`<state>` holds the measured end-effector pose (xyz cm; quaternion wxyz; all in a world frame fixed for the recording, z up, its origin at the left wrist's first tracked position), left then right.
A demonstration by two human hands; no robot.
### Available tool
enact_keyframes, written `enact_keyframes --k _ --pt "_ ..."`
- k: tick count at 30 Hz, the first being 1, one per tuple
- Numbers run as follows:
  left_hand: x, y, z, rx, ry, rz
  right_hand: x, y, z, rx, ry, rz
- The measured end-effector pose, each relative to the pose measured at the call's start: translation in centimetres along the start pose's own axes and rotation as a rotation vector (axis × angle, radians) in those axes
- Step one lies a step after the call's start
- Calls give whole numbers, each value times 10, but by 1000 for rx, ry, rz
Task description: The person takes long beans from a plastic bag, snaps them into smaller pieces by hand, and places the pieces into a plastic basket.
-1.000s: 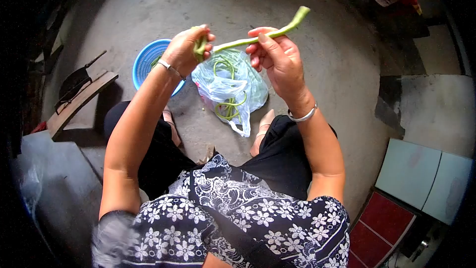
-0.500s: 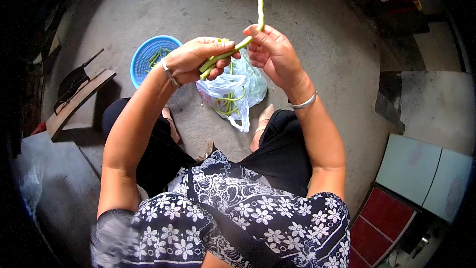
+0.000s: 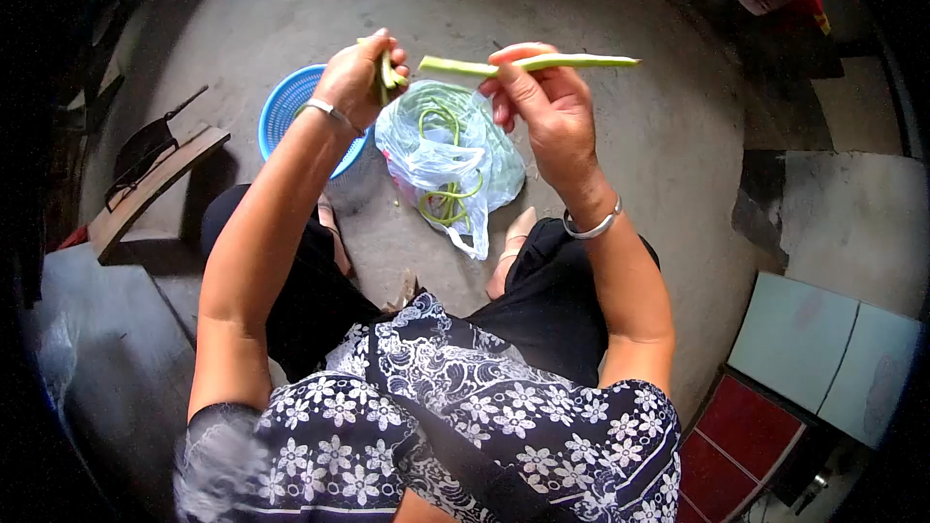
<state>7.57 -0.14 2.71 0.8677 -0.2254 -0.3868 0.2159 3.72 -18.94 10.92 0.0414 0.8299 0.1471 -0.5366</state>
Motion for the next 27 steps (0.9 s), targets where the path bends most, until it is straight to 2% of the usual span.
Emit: enact_keyframes --k 1,4,6,8,11,16,21,27 --pt "0 -7 4 -42 -9 -86 3 -2 -1 -37 -54 -19" --pt "-13 -31 23 -327 134 -283 17 -4 4 -127 -205 -42" --pt "-20 -40 28 -528 207 -312 16 -6 3 -140 -177 70" --pt "-24 -42 28 -518 213 -319 18 -1 2 -128 -163 114" --pt "-24 -41 27 -495 204 -353 22 11 1 -27 -283 -99" --pt "-23 -45 35 -460 185 -422 20 24 -5 140 -226 -160" --pt "-22 -44 35 -513 173 -464 25 24 -3 111 -270 -251" --pt "-20 -41 30 -371 67 -503 20 19 -5 95 -278 -263"
Point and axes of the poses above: each hand's wrist, its own z-axis away from the middle knuckle, its own y-axis out of the back of the hand, x = y × z, the point moved 4 cm from there along -z, towards the middle knuckle, and after that the axes turned 15 degrees about y, right-handed, at the moved point
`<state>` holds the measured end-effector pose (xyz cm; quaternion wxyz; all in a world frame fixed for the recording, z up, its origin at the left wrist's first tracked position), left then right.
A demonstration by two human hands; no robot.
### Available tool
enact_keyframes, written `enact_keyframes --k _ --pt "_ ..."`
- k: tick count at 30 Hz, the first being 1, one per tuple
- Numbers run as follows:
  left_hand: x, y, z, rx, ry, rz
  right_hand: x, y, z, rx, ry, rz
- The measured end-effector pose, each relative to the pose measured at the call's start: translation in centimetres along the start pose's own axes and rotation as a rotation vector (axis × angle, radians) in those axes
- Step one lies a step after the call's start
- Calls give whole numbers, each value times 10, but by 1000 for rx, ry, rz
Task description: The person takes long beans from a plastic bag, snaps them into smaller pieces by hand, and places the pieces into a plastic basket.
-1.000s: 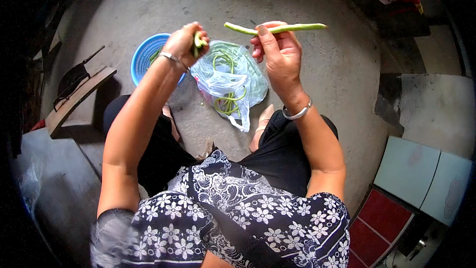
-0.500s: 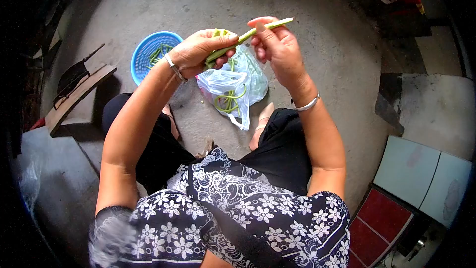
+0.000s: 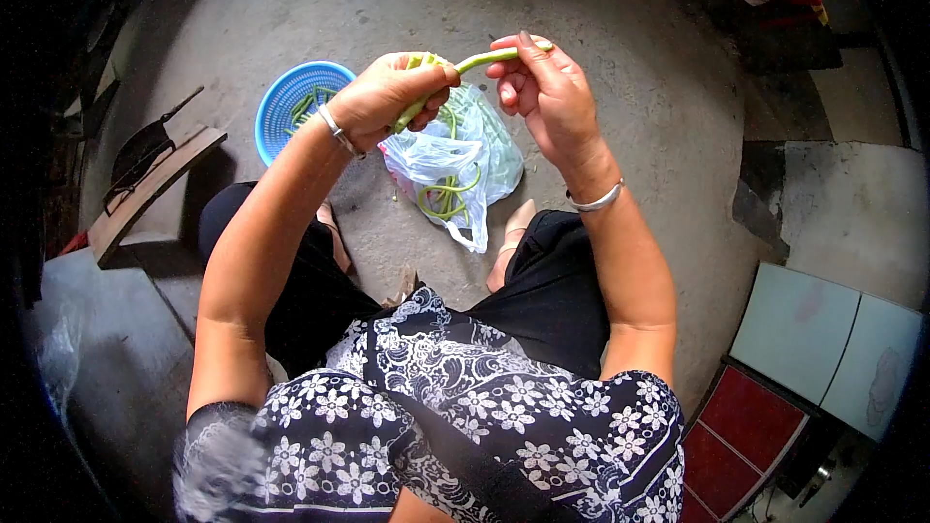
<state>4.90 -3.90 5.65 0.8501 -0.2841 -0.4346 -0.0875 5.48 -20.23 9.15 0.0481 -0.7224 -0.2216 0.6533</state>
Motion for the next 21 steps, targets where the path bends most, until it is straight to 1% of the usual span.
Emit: enact_keyframes --k 6,9,10,12,13,16,17,20,21 --pt "2 -8 3 -52 40 -47 2 3 0 -40 39 87" --pt "-1 -4 -5 -2 -63 24 2 1 1 -7 109 174" --pt "-2 -4 -6 14 -56 93 2 -1 1 8 141 211" --pt "-4 -7 -8 49 -41 232 1 -8 4 4 275 384" --pt "-4 -10 -8 51 1 290 -1 -12 6 1 342 470" --pt "-14 4 -18 128 60 584 -4 -17 12 -19 625 697" --pt "-16 22 -24 218 41 682 -13 -21 15 -25 731 786" --pt "1 34 -11 309 -145 558 -19 -25 17 -81 685 827" --pt "7 30 -6 324 -224 420 -16 -25 16 -57 583 783"
Point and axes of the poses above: each hand's wrist, its own z-axis away from the middle knuckle, its own y-axis out of the back of the hand, x = y × z, the point moved 4 cm from there along -z, towards the middle knuckle, and after that the axes turned 15 degrees about y, right-handed, at the moved point
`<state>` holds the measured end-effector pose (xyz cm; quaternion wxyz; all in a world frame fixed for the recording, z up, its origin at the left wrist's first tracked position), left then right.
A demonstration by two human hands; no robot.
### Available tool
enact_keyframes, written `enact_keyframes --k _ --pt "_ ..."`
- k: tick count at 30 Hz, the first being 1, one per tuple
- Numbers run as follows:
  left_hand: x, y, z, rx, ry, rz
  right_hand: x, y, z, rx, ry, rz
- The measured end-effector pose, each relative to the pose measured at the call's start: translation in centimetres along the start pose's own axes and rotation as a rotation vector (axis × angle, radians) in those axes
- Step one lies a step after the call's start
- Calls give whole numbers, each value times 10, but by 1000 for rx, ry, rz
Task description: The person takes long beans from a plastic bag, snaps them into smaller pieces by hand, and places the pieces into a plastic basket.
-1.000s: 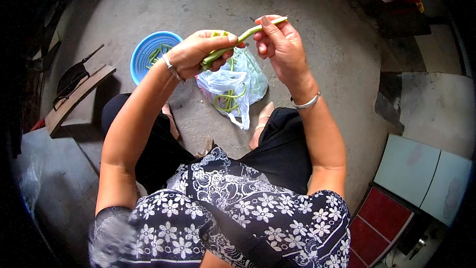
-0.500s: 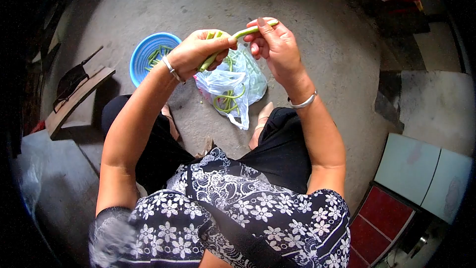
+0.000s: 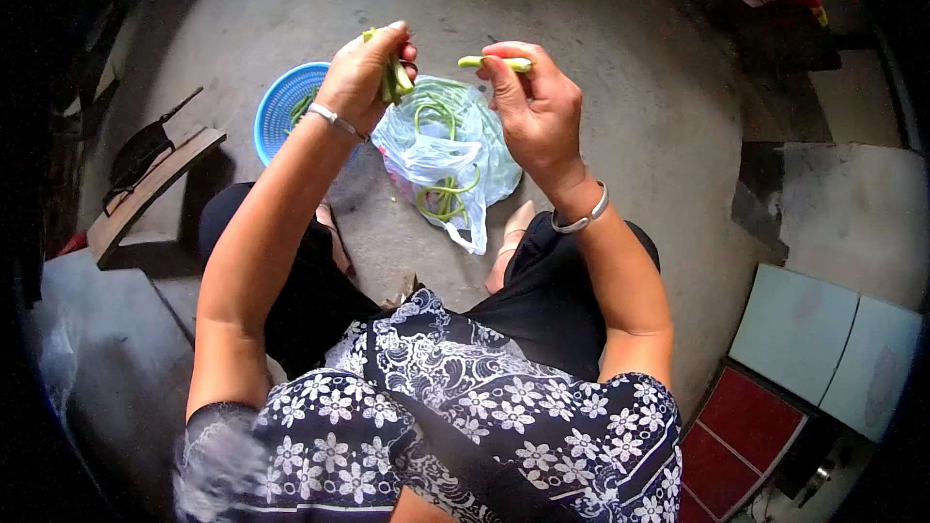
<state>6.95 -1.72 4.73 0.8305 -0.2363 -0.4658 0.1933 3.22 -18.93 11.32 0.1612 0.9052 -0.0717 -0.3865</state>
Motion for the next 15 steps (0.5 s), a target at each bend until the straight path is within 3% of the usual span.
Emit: enact_keyframes --k 3,6,11,15 --pt "0 -17 21 9 -127 -293 18 -5 6 -181 -191 30" --pt "1 -36 36 -39 -277 -650 22 -8 11 -285 -223 125" --pt "-10 -35 29 -18 -385 -849 16 -14 10 -367 -216 195" --pt "-13 -32 26 46 -435 -958 22 -18 17 -390 -310 10"
Point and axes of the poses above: each hand's wrist, its own z-axis away from the middle knuckle, its own y-axis out of the back of the hand, x = y × z, the point moved 4 cm from there along -z, towards the middle knuckle, and after that the axes turned 15 degrees about y, right-handed, at the moved point
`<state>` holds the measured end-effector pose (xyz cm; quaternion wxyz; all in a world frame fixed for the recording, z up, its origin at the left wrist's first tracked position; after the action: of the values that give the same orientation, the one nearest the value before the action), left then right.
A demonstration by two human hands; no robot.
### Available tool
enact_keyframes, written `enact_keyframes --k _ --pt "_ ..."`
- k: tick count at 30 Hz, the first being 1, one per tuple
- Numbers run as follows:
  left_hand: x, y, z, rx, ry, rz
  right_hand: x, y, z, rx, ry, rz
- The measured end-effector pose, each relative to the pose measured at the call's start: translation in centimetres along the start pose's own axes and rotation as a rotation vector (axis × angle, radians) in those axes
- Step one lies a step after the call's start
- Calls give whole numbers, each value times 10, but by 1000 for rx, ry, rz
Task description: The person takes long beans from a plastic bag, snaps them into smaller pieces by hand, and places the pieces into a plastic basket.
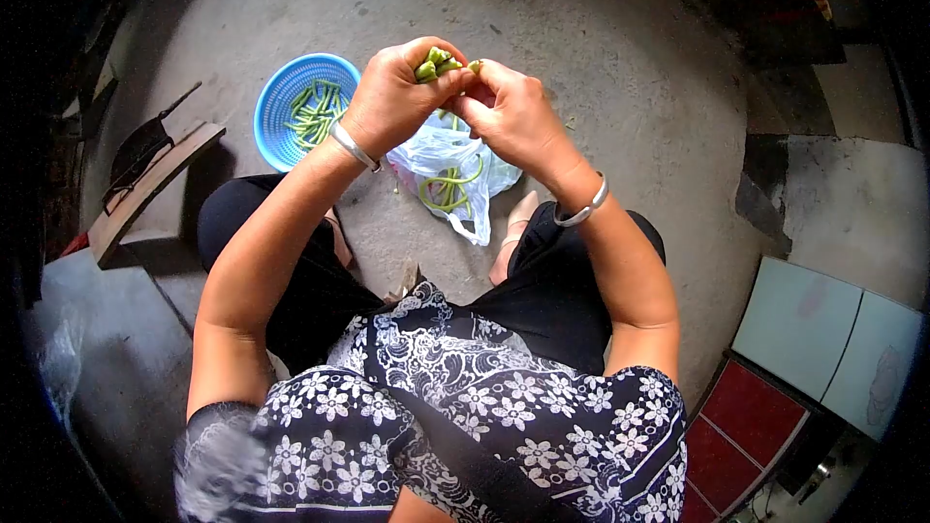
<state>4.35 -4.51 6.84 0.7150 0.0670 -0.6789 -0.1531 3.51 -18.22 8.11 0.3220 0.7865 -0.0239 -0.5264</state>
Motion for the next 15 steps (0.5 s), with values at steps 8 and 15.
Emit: enact_keyframes --k 8,15 --pt "14 6 10 182 -325 -536 -11 14 -4 -28 218 250" --pt "11 -2 16 160 -416 -616 -21 4 -3 -89 382 499"
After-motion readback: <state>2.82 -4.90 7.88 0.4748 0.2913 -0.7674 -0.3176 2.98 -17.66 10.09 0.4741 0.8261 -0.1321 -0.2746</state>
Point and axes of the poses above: each hand's wrist, its own z-axis away from the middle knuckle, its own y-axis out of the back of the hand, x = y × z, the point moved 4 cm from there along -z, towards the middle knuckle, and after that the axes turned 15 degrees about y, right-handed, at the moved point
